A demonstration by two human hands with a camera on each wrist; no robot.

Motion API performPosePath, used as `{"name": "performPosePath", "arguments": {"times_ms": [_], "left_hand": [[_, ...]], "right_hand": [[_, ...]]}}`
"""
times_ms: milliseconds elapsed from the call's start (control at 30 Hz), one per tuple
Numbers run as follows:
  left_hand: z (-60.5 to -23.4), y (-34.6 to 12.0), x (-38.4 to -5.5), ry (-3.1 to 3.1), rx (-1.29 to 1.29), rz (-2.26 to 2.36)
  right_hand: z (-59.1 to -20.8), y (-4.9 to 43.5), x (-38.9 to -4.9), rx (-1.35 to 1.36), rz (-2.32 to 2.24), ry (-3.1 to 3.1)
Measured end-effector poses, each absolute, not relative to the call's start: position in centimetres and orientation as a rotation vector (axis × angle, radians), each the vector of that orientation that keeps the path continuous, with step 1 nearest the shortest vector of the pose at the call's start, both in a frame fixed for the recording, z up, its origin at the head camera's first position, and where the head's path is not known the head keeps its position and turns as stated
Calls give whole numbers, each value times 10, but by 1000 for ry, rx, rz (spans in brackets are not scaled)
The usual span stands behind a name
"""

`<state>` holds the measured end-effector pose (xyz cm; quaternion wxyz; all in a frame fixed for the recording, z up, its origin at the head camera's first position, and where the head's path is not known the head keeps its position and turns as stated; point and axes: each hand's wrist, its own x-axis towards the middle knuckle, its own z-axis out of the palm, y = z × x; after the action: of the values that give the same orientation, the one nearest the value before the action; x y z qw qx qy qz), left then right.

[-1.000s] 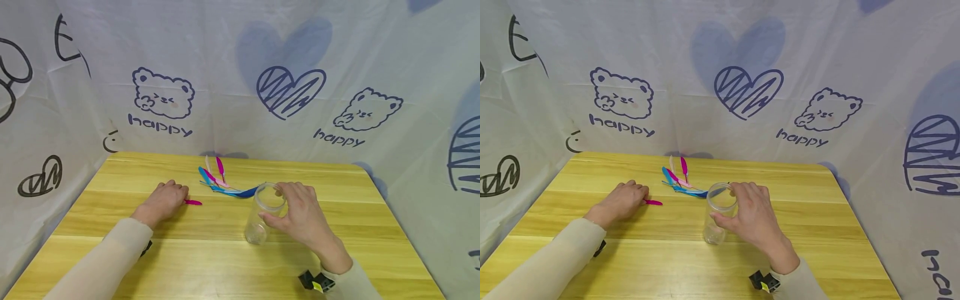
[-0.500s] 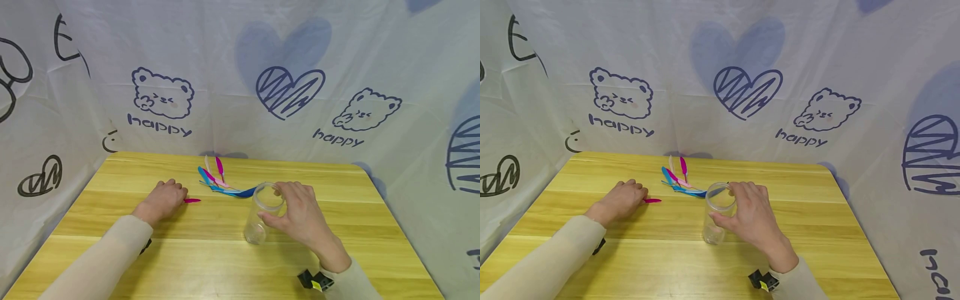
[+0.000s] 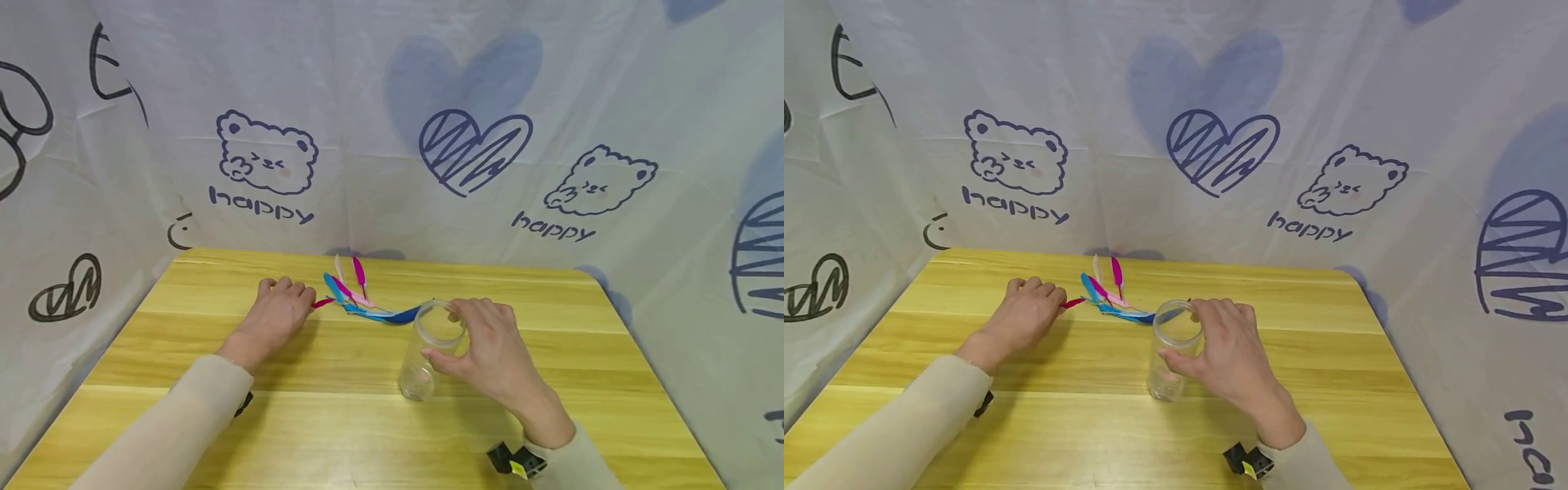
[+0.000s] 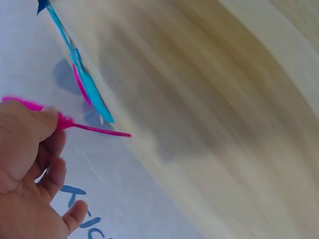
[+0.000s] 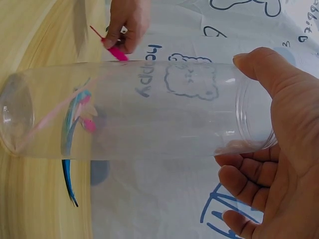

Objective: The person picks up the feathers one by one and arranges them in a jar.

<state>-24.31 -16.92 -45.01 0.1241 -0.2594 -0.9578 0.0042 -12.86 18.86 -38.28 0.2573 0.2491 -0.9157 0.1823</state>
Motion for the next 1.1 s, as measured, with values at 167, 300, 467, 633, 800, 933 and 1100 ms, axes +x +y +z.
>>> {"name": "performPosePath", "arguments": {"times_ms": [167, 300, 467, 633, 800, 933, 1100], "left_hand": [[-446, -163, -241, -2731, -771, -21], [-441, -158, -238, -2686, -785, -29], [-426, -148, -231, -2607, -812, -63], [-405, -135, -222, -2534, -854, -110], [-382, -120, -210, -2448, -908, -156], [-364, -110, -200, -2349, -958, -210], [-348, -98, -189, -2268, -1002, -252]], "right_hand": [[-384, 189, -129, 687, 491, -2474], [-384, 188, -129, 688, 482, -2475], [-383, 188, -129, 687, 470, -2482], [-382, 188, -128, 687, 454, -2490], [-381, 187, -128, 698, 440, -2480], [-381, 188, -129, 706, 431, -2471], [-380, 187, -131, 711, 436, -2465]]}}
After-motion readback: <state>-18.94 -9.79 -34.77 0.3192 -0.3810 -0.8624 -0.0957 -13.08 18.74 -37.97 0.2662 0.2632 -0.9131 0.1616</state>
